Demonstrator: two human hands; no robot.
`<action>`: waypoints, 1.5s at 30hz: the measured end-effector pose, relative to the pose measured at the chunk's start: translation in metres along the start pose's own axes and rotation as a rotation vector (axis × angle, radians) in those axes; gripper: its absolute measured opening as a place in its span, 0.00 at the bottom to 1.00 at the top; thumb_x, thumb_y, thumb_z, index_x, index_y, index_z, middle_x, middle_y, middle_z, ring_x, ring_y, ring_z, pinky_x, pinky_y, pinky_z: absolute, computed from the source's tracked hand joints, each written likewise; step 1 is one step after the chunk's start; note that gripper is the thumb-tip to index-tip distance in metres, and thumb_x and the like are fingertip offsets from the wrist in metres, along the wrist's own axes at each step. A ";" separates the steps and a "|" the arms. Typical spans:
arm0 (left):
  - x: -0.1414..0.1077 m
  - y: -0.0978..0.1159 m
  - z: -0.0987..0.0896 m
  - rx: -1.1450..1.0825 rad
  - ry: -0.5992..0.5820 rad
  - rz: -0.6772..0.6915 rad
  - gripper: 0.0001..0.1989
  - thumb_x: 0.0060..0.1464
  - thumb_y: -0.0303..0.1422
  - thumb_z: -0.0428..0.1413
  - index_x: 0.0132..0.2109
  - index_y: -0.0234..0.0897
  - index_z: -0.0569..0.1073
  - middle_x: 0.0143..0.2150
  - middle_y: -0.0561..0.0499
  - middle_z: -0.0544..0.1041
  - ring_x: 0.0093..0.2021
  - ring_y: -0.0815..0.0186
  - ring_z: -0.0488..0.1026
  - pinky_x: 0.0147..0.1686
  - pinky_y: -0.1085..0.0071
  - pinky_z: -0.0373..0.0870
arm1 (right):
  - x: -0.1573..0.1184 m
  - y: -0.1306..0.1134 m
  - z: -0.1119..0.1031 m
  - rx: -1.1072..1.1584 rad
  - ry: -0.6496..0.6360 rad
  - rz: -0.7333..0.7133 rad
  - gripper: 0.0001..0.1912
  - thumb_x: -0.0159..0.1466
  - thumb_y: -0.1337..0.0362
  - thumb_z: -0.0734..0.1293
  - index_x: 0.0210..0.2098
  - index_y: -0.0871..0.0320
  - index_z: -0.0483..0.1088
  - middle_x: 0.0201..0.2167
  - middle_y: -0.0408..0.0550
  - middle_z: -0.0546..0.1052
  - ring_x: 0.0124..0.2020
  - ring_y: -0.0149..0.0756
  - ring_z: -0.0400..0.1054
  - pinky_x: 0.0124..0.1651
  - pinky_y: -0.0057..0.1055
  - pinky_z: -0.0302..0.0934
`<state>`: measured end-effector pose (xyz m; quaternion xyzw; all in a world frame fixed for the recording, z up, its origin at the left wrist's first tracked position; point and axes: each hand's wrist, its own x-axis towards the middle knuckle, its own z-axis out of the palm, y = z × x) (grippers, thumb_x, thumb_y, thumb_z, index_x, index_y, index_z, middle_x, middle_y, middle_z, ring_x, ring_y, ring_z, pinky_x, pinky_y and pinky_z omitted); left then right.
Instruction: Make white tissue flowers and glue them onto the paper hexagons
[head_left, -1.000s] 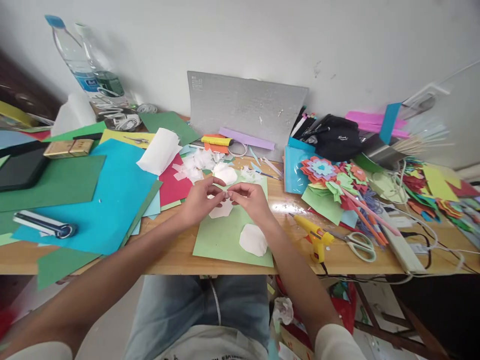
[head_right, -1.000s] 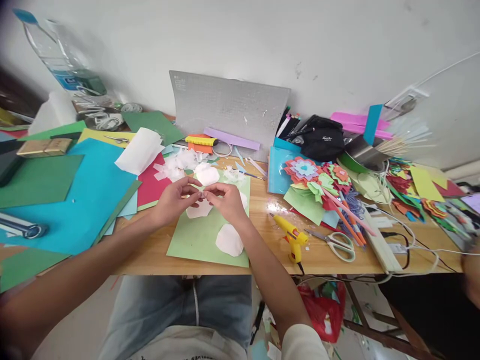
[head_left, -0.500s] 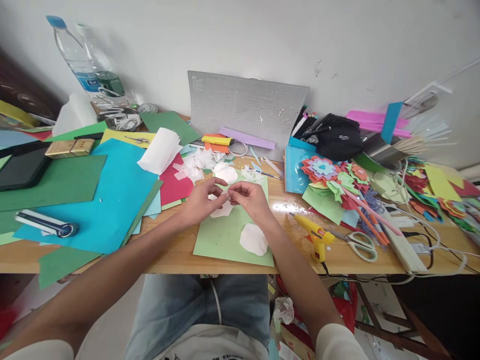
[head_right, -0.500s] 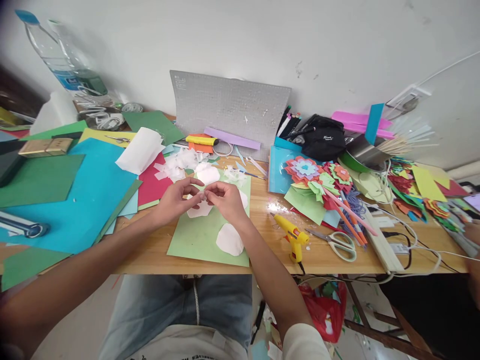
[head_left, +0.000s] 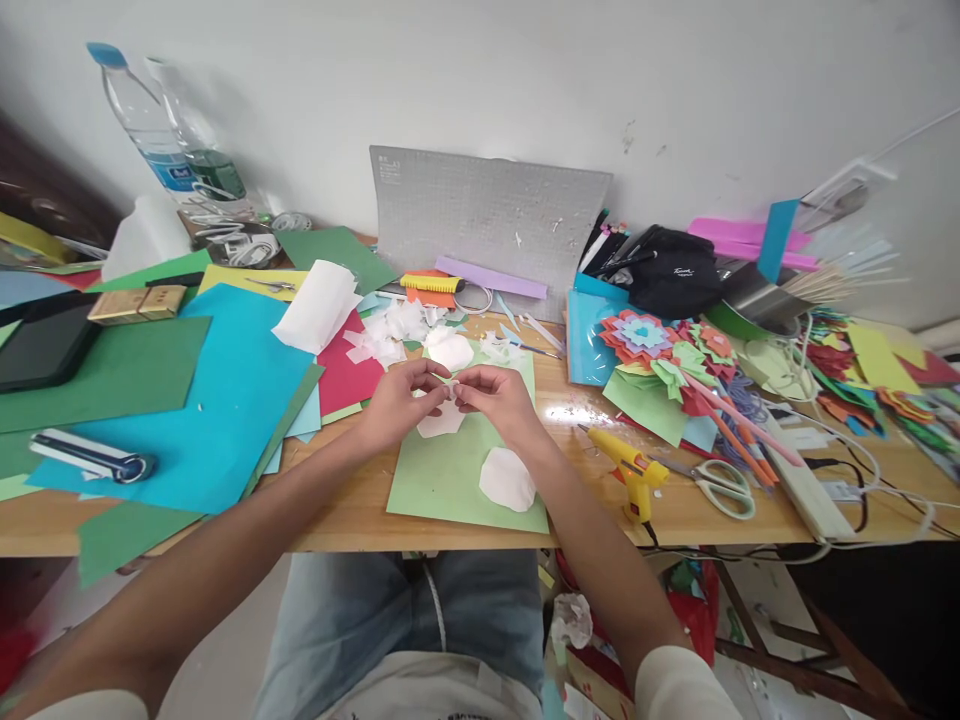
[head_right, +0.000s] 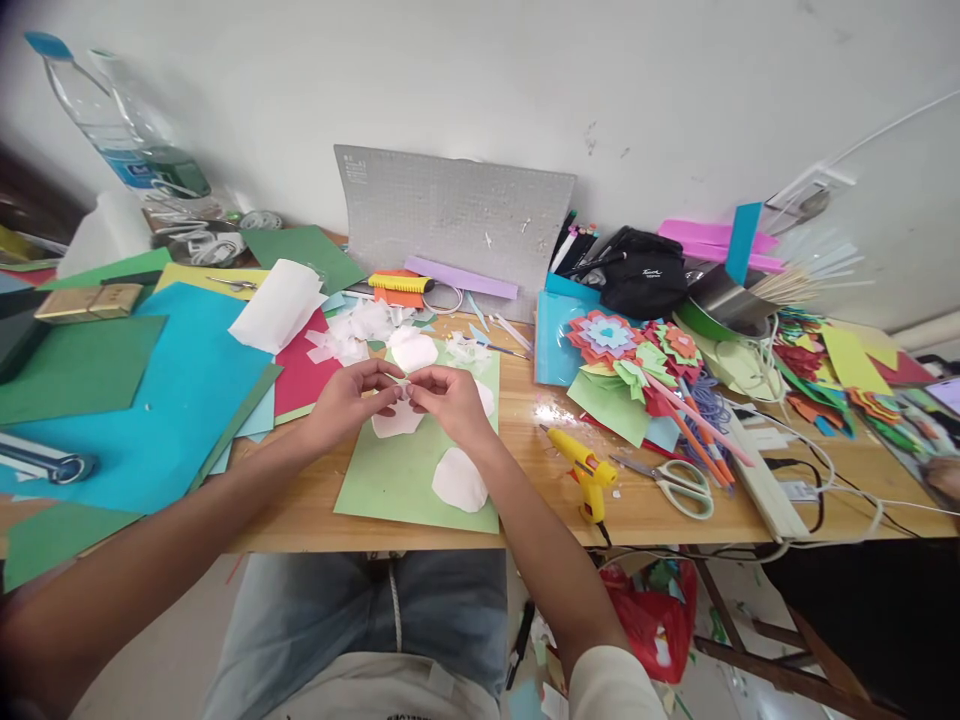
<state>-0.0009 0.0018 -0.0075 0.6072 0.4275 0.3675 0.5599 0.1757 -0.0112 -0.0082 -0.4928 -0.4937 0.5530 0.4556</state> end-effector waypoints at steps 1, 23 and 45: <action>0.001 0.001 0.000 -0.033 -0.001 -0.016 0.14 0.50 0.39 0.61 0.42 0.36 0.73 0.34 0.48 0.78 0.37 0.63 0.76 0.34 0.66 0.78 | 0.000 0.001 0.000 0.001 -0.002 -0.022 0.14 0.50 0.55 0.76 0.31 0.57 0.77 0.26 0.42 0.76 0.25 0.30 0.69 0.34 0.31 0.68; -0.006 0.002 0.002 0.115 0.069 0.150 0.08 0.55 0.36 0.57 0.38 0.38 0.76 0.36 0.49 0.77 0.38 0.64 0.75 0.39 0.65 0.77 | -0.002 -0.006 -0.003 0.019 -0.018 0.009 0.14 0.51 0.53 0.76 0.28 0.57 0.76 0.24 0.43 0.75 0.27 0.30 0.69 0.35 0.31 0.71; 0.000 -0.003 0.003 -0.028 0.014 -0.005 0.18 0.51 0.47 0.61 0.36 0.35 0.78 0.35 0.46 0.80 0.34 0.63 0.76 0.35 0.65 0.78 | -0.001 -0.003 -0.006 -0.285 0.011 -0.193 0.12 0.58 0.54 0.69 0.30 0.57 0.74 0.27 0.44 0.75 0.30 0.33 0.68 0.34 0.30 0.64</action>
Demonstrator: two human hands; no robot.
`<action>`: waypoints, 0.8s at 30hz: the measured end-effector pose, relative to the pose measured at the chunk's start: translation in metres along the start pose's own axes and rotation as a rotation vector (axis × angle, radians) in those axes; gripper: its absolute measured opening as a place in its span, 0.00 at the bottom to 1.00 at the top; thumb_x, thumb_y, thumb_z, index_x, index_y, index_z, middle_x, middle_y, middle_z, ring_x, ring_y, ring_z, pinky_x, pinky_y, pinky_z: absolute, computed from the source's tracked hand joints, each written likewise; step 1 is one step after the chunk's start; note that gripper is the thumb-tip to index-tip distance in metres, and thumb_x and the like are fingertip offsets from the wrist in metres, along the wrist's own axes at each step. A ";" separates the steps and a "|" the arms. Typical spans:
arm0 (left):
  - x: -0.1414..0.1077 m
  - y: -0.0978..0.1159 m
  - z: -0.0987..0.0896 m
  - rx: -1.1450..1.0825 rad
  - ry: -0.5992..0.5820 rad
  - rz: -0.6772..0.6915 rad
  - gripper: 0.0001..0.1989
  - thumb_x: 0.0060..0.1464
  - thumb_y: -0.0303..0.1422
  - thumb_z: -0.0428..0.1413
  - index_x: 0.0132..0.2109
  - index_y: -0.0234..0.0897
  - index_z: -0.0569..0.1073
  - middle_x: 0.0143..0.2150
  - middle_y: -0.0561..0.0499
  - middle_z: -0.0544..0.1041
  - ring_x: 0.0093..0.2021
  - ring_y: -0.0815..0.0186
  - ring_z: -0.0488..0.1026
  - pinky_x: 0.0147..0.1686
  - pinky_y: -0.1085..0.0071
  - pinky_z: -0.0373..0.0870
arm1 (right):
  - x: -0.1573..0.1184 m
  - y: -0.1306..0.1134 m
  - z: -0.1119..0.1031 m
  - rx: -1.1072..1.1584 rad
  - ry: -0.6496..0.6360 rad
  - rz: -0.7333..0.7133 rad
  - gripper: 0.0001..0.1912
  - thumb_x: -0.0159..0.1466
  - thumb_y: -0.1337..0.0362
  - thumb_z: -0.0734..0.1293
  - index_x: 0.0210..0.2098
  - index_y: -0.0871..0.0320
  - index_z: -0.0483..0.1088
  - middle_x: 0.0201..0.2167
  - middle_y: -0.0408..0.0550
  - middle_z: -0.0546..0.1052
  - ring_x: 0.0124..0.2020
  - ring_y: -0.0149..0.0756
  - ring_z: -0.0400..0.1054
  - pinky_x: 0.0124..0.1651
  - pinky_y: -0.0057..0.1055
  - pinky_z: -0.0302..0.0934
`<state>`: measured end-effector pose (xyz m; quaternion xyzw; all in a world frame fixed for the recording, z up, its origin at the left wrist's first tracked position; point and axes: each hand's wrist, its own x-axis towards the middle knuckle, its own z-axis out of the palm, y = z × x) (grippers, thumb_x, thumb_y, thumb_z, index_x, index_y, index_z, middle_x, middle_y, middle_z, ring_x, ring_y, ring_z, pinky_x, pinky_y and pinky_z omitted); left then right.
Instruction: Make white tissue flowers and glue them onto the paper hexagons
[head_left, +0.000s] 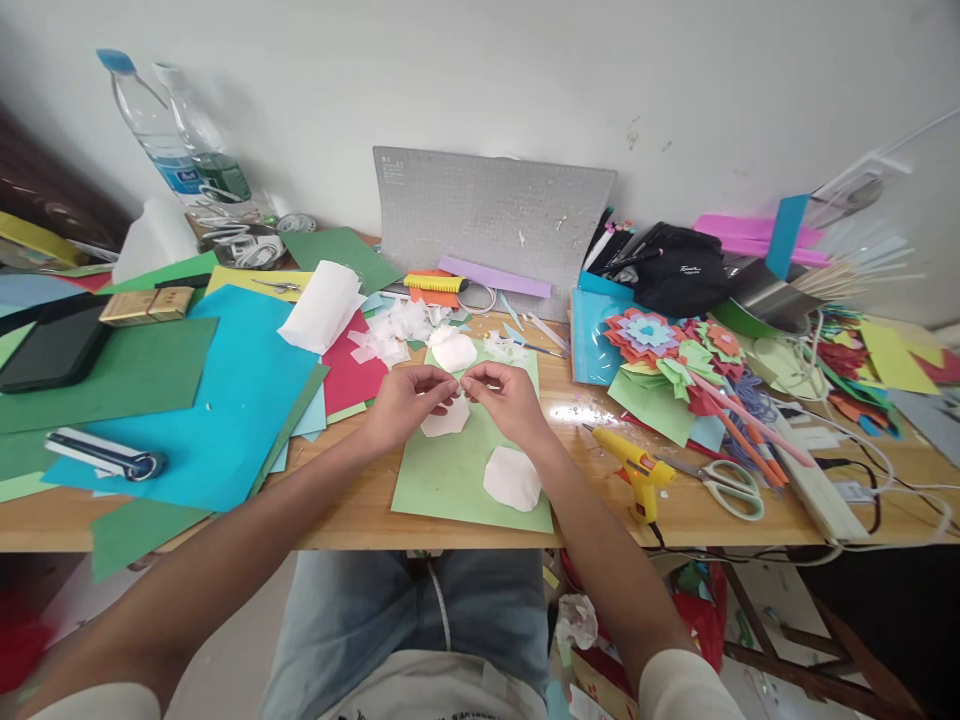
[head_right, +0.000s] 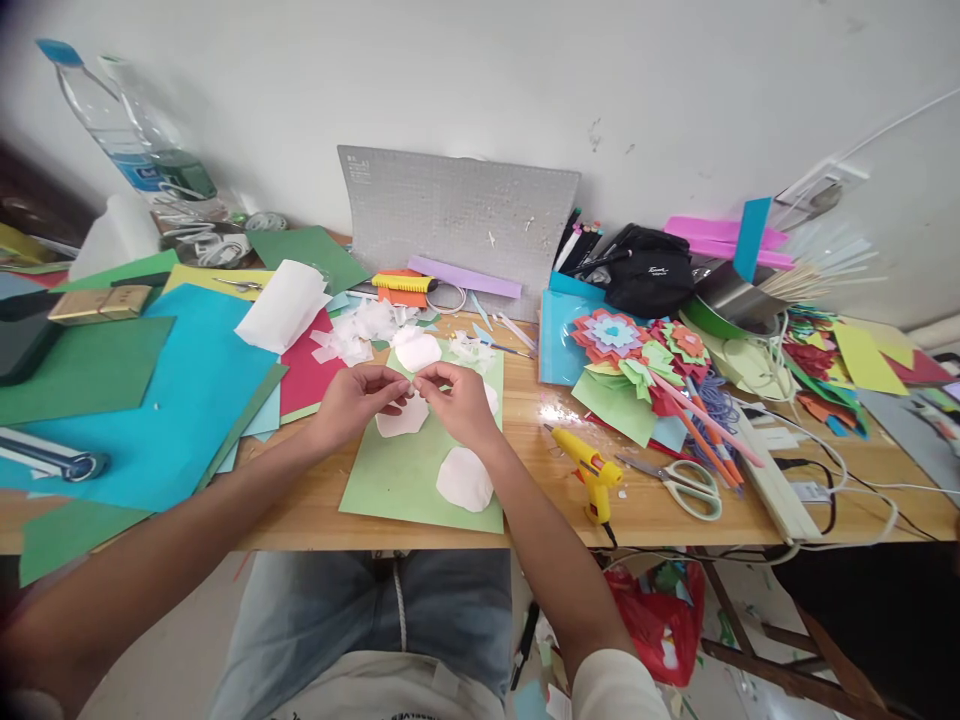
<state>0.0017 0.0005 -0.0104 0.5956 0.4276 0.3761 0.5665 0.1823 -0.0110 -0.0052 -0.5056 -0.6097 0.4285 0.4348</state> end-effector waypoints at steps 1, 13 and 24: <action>0.000 0.001 0.000 0.014 0.008 0.001 0.18 0.51 0.48 0.61 0.35 0.35 0.77 0.34 0.46 0.80 0.34 0.63 0.76 0.35 0.66 0.78 | 0.002 0.001 -0.002 -0.009 0.016 -0.006 0.12 0.58 0.54 0.69 0.30 0.57 0.73 0.27 0.44 0.75 0.29 0.33 0.68 0.33 0.30 0.64; 0.021 0.014 -0.074 1.163 0.406 0.096 0.18 0.62 0.39 0.44 0.39 0.39 0.78 0.40 0.41 0.79 0.45 0.52 0.73 0.36 0.63 0.67 | 0.033 0.042 -0.061 -0.591 0.546 -0.001 0.10 0.58 0.62 0.64 0.29 0.58 0.76 0.34 0.51 0.78 0.36 0.40 0.68 0.46 0.38 0.62; 0.023 0.007 -0.101 1.255 0.310 -0.040 0.17 0.58 0.35 0.48 0.46 0.39 0.80 0.48 0.41 0.79 0.47 0.47 0.74 0.39 0.59 0.69 | 0.040 0.058 -0.057 -0.751 0.577 0.012 0.15 0.61 0.62 0.62 0.35 0.59 0.80 0.36 0.55 0.79 0.41 0.44 0.69 0.49 0.40 0.61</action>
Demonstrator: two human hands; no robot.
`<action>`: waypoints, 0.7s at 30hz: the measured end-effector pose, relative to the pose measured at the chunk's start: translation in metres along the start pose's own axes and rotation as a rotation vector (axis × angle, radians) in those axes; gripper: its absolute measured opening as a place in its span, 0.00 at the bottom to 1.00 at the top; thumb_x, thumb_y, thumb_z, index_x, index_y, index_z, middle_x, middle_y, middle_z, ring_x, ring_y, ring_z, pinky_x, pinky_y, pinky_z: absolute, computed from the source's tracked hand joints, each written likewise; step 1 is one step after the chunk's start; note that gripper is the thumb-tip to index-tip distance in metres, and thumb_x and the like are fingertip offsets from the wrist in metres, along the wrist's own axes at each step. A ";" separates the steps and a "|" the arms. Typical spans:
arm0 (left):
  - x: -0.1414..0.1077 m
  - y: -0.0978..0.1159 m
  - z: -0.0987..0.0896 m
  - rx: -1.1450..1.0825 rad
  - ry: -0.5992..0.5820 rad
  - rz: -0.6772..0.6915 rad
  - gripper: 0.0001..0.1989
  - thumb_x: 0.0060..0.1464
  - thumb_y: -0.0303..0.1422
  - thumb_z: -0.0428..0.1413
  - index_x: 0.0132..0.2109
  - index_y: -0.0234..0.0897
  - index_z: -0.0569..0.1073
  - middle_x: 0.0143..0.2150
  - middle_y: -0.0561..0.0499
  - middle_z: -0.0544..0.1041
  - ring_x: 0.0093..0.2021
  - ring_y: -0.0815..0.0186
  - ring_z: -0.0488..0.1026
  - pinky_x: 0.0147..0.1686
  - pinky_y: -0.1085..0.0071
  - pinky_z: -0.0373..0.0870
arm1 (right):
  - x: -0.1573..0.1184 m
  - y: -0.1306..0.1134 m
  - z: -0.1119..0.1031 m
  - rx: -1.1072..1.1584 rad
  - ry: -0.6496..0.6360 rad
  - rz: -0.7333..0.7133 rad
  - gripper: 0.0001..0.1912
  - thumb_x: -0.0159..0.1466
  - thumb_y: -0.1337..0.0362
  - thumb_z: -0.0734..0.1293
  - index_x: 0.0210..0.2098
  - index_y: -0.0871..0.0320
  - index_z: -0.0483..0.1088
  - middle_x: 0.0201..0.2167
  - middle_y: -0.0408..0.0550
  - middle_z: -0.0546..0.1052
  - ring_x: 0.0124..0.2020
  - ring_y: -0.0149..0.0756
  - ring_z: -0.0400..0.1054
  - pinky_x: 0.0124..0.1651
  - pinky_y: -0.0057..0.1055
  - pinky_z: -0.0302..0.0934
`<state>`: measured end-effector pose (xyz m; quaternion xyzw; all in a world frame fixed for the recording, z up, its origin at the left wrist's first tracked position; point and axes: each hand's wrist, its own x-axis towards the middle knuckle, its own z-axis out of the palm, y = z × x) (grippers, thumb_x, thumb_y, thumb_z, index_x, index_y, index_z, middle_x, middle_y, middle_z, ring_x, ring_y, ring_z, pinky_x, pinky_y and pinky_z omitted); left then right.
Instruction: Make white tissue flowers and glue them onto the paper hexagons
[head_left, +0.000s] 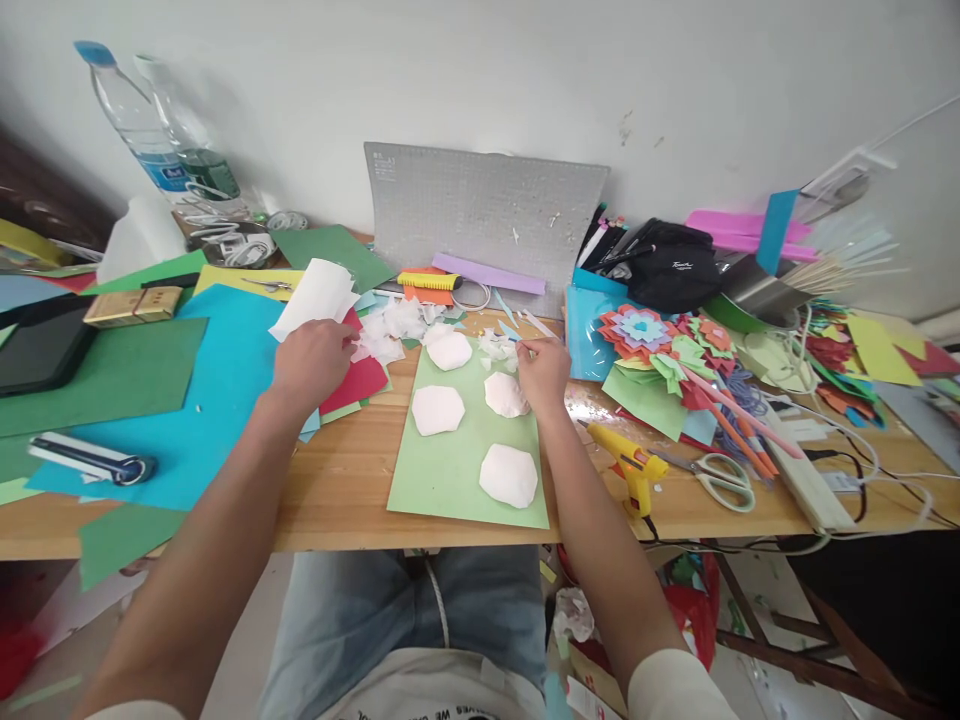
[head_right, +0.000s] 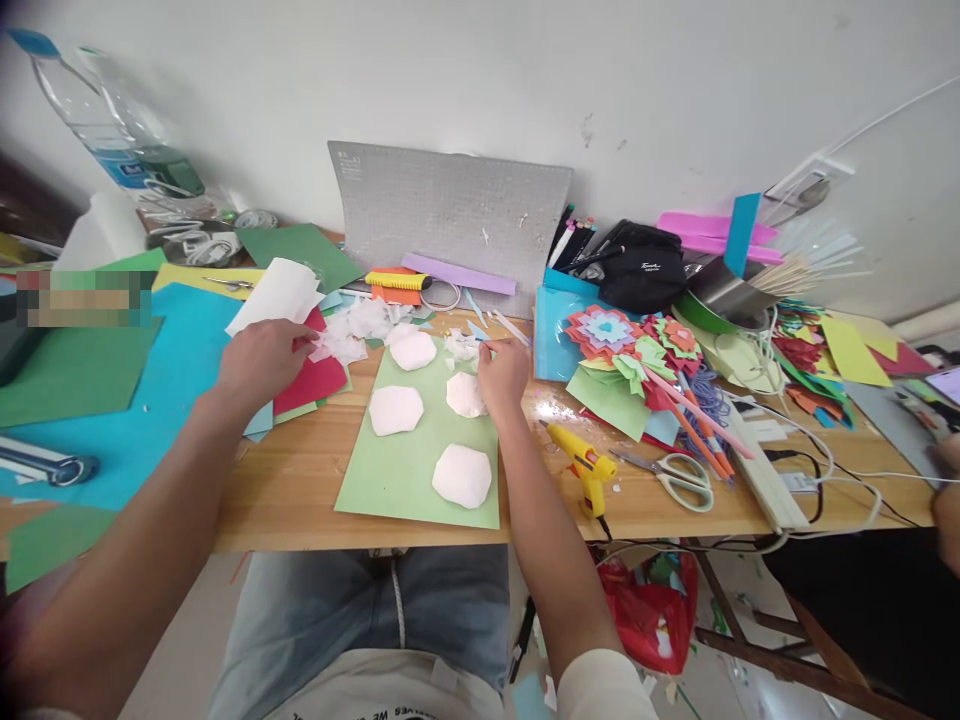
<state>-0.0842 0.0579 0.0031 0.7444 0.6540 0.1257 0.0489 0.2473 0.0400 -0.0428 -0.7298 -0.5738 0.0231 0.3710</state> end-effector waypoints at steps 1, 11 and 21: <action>0.000 0.001 0.002 -0.002 -0.009 0.013 0.17 0.58 0.36 0.50 0.46 0.39 0.80 0.48 0.40 0.79 0.47 0.47 0.73 0.39 0.59 0.69 | 0.000 0.001 0.000 -0.006 -0.002 -0.004 0.15 0.61 0.62 0.62 0.36 0.59 0.81 0.36 0.56 0.79 0.41 0.44 0.69 0.49 0.40 0.61; -0.003 0.021 0.007 0.048 -0.074 0.030 0.16 0.59 0.34 0.47 0.39 0.39 0.81 0.45 0.41 0.78 0.45 0.50 0.74 0.35 0.63 0.68 | 0.002 -0.001 -0.001 0.037 0.014 0.023 0.16 0.62 0.62 0.61 0.35 0.60 0.80 0.35 0.54 0.79 0.41 0.44 0.69 0.51 0.41 0.61; -0.003 0.025 0.005 0.023 0.026 -0.017 0.16 0.64 0.34 0.44 0.41 0.38 0.77 0.47 0.40 0.75 0.44 0.53 0.74 0.31 0.66 0.65 | 0.002 -0.004 -0.002 0.119 0.124 0.023 0.13 0.60 0.63 0.62 0.33 0.59 0.79 0.33 0.52 0.79 0.39 0.42 0.70 0.49 0.39 0.62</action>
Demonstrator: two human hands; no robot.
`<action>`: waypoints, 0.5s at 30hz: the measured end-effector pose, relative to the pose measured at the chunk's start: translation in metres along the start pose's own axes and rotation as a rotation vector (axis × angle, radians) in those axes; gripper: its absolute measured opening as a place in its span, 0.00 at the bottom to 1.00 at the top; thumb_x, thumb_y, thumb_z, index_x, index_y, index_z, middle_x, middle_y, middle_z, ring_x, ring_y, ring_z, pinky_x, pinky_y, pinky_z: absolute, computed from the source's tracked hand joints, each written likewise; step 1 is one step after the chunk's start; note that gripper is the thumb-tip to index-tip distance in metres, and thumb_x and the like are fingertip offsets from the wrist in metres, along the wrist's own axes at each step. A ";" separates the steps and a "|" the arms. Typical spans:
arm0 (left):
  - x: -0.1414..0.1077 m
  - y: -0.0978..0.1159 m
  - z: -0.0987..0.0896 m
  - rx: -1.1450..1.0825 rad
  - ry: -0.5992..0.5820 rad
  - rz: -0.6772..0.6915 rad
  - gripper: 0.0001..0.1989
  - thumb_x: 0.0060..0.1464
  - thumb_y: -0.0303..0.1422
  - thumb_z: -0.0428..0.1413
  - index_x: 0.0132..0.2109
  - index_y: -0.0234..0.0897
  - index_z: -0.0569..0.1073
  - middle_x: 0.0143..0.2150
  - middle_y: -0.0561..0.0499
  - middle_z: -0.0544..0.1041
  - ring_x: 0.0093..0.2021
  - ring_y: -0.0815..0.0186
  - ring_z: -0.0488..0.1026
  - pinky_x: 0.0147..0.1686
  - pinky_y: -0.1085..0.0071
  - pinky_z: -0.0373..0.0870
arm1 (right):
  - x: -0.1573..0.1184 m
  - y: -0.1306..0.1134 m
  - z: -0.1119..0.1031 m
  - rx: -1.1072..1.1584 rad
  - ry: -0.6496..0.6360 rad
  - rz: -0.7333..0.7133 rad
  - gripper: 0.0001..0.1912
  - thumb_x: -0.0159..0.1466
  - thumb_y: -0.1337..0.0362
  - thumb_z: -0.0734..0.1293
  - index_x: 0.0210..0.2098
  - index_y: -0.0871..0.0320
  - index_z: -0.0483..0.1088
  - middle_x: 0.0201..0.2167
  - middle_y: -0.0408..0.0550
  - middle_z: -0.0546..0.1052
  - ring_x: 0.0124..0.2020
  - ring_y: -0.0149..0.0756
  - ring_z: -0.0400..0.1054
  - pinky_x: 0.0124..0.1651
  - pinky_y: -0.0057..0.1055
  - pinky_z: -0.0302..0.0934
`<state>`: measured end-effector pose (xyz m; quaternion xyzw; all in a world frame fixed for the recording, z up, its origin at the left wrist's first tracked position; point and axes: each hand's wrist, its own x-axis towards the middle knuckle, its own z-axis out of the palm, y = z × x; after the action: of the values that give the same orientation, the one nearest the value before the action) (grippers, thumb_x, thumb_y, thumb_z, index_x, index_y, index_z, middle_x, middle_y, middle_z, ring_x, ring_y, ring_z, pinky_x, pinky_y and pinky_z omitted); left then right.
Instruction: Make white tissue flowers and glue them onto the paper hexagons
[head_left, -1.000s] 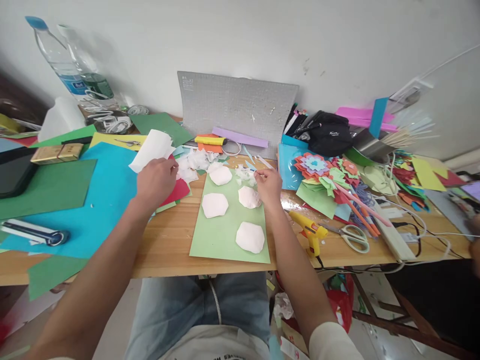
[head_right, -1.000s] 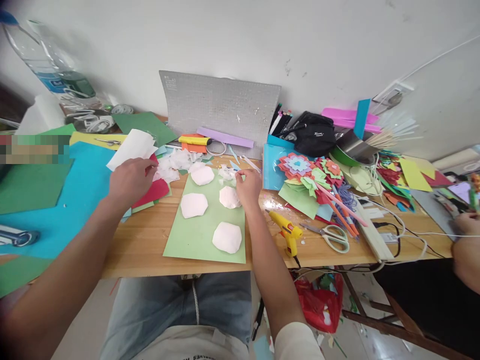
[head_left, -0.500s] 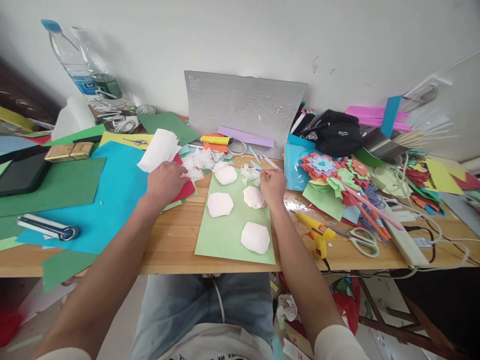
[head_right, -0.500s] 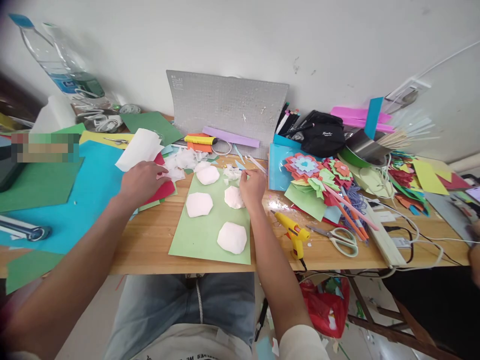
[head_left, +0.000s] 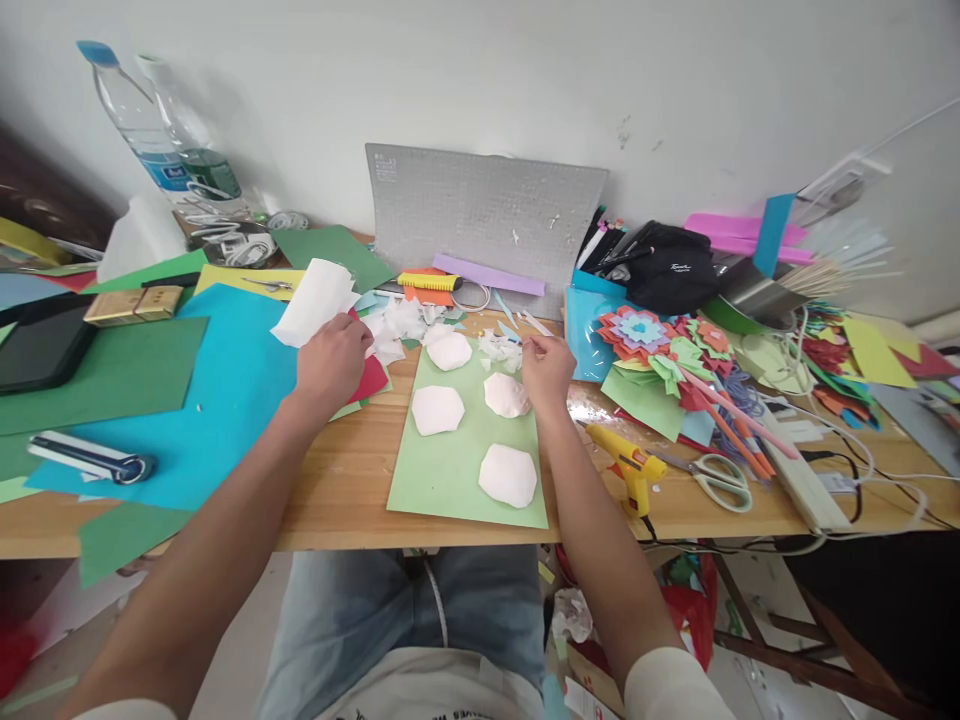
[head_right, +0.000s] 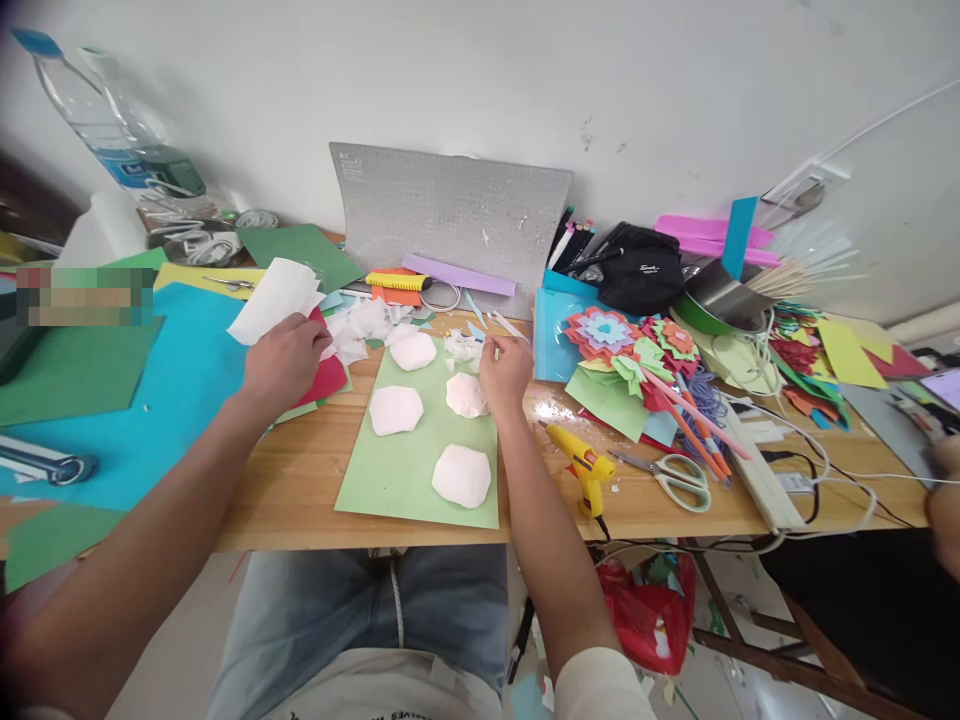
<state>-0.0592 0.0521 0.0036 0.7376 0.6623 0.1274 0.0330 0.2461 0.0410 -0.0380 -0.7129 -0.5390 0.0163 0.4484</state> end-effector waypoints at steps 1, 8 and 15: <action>0.000 0.000 -0.001 -0.017 0.022 -0.018 0.15 0.64 0.35 0.45 0.41 0.38 0.76 0.48 0.40 0.74 0.44 0.53 0.74 0.31 0.66 0.65 | 0.000 0.000 0.000 -0.001 0.002 -0.013 0.13 0.60 0.64 0.62 0.33 0.59 0.79 0.33 0.52 0.79 0.39 0.42 0.70 0.49 0.40 0.62; -0.005 0.008 0.001 -0.367 0.228 0.024 0.10 0.60 0.33 0.49 0.38 0.36 0.74 0.44 0.42 0.75 0.42 0.58 0.73 0.38 0.65 0.67 | -0.005 -0.012 -0.005 0.025 0.038 -0.096 0.12 0.60 0.64 0.62 0.34 0.60 0.78 0.34 0.54 0.78 0.40 0.44 0.70 0.51 0.43 0.63; -0.027 0.044 0.010 -1.250 -0.313 0.126 0.12 0.56 0.42 0.57 0.36 0.37 0.70 0.34 0.51 0.73 0.35 0.65 0.73 0.37 0.68 0.71 | -0.032 -0.060 -0.015 0.644 -0.471 0.083 0.17 0.59 0.52 0.69 0.42 0.55 0.77 0.42 0.50 0.79 0.41 0.39 0.73 0.43 0.36 0.69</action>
<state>-0.0169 0.0214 -0.0002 0.6265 0.4060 0.3816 0.5450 0.1951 0.0074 -0.0042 -0.5340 -0.5651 0.3655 0.5119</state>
